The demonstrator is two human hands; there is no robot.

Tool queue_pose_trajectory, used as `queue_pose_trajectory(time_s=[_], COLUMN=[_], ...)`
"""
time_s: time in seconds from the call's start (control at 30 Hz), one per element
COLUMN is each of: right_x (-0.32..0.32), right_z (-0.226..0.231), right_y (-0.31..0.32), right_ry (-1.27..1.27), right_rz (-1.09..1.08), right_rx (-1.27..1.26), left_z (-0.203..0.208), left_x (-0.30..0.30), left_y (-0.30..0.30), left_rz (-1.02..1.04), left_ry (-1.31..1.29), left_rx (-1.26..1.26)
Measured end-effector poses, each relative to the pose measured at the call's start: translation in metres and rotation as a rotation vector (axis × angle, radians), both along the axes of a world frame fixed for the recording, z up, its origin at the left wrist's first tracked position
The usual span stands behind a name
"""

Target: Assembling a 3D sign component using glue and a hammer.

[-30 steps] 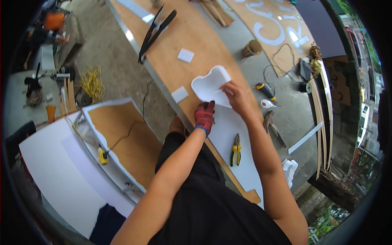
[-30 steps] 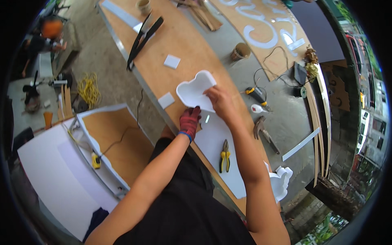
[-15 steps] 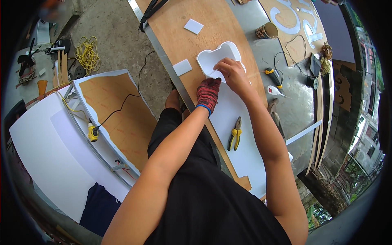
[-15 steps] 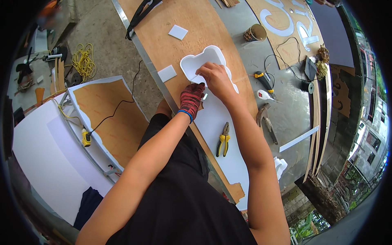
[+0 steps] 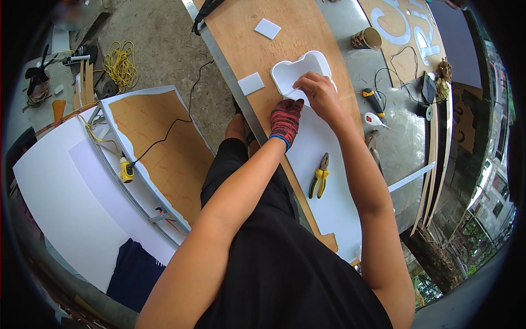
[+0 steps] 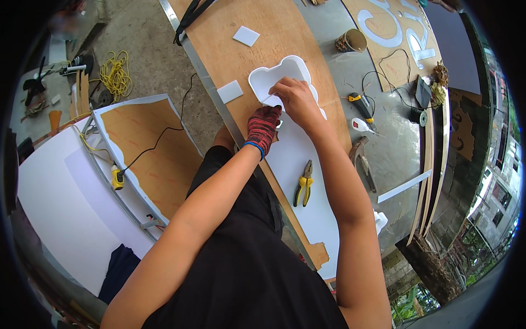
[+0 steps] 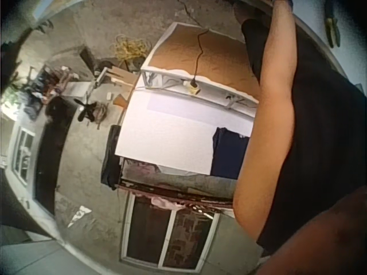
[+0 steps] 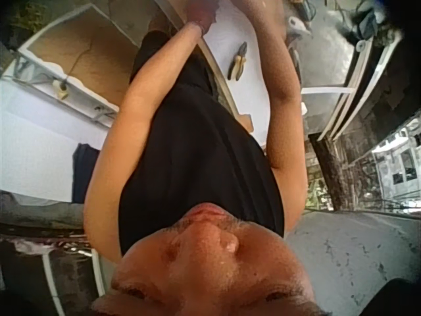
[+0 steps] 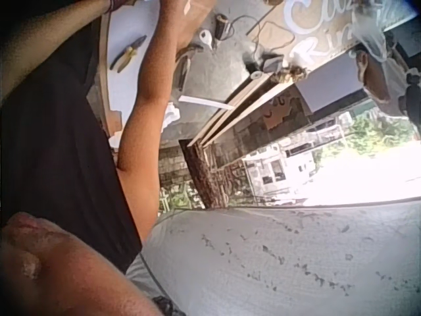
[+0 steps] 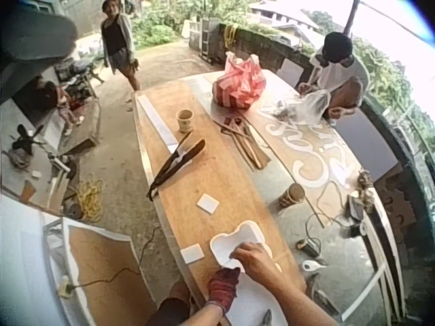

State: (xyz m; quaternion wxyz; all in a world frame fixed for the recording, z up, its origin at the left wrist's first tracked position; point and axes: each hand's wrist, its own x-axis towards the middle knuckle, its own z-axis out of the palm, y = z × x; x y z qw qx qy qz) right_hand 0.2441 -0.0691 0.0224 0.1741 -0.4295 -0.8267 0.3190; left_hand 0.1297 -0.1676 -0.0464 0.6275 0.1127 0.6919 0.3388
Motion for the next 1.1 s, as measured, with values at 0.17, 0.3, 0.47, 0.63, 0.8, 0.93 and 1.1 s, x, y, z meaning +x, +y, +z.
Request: queue_pose_trajectory(time_s=[0.17, 0.3, 0.47, 0.63, 0.8, 0.93, 1.1], right_x=[-0.002, 0.0, 0.0, 0.0, 0.004, 0.001, 0.003], right_z=[0.0, 0.0, -0.002, -0.004, -0.005, -0.002, -0.003], right_y=[0.0, 0.0, 0.001, 0.001, 0.001, 0.002, 0.002], right_ry=[0.019, 0.014, 0.021, 0.034, -0.007, -0.004, -0.013], right_rz=[-0.005, -0.004, 0.0, 0.002, 0.009, 0.023, 0.018], right_rx=[0.013, -0.009, 0.007, 0.003, 0.01, 0.01, 0.008], left_z=[-0.004, -0.004, -0.01, -0.009, -0.001, -0.005, -0.006], left_x=[-0.001, 0.001, 0.0, 0.0, 0.0, -0.001, 0.001], left_y=[0.0, 0.0, -0.001, -0.001, 0.001, 0.0, -0.001], left_rz=[-0.001, 0.019, 0.028, 0.012, 0.006, 0.019, 0.02], left_ry=[0.043, 0.023, 0.032, 0.042, 0.005, 0.013, 0.017], left_rx=[0.046, 0.033, 0.066, 0.06, 0.022, 0.049, 0.052])
